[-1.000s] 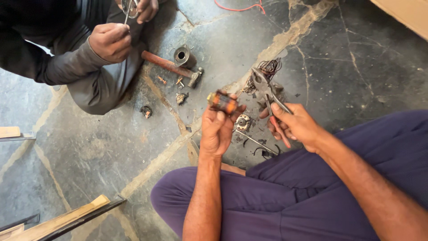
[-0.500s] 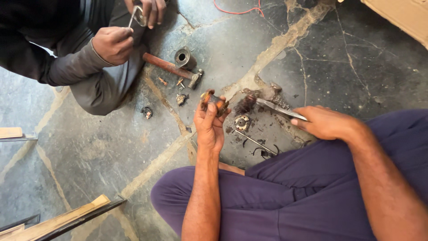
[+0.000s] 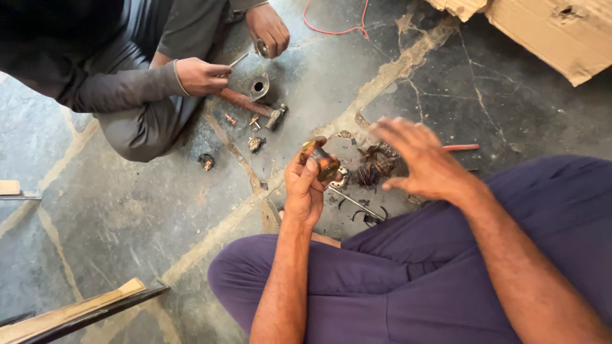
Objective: The person sits on the floor and uses pliers to strip and manipulate copper wires on a cylindrical electrical component. A second person works nearby with a hammer on a separate metal part.
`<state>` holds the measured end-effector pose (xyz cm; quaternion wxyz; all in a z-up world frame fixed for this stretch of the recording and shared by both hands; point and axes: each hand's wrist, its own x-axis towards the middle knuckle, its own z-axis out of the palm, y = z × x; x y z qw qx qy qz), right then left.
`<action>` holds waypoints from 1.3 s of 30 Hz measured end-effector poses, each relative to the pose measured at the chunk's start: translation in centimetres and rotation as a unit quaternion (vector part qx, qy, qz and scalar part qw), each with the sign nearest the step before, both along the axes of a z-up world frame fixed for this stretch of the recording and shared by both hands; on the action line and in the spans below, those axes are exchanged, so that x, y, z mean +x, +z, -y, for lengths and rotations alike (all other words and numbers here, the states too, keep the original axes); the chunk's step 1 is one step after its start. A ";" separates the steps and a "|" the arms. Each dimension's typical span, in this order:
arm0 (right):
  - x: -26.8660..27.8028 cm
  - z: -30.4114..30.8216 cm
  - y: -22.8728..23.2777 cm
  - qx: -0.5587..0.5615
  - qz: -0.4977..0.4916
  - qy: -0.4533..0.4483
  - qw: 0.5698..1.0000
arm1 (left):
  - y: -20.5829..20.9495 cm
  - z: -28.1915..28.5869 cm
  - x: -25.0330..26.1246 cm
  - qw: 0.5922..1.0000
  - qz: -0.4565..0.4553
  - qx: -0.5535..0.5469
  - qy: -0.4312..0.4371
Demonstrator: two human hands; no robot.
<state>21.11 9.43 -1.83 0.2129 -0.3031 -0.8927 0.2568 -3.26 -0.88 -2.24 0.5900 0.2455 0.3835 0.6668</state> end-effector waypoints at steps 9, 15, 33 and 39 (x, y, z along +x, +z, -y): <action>-0.8 0.2 -0.2 -0.320 -0.049 -0.003 0.946 | -0.8 -0.3 -1.0 0.996 0.075 -0.007 0.047; 0.6 -0.2 -1.5 -0.491 -0.254 0.034 0.833 | -1.6 -1.1 -2.1 0.975 0.166 -0.015 0.148; -1.8 -0.5 -6.2 -0.540 -0.398 -0.294 0.681 | -0.6 -0.8 1.2 0.996 -0.061 -0.057 -0.030; -2.9 0.6 -4.5 -0.160 -0.053 -0.187 0.968 | -0.6 -0.7 1.4 0.982 -0.170 -0.059 -0.052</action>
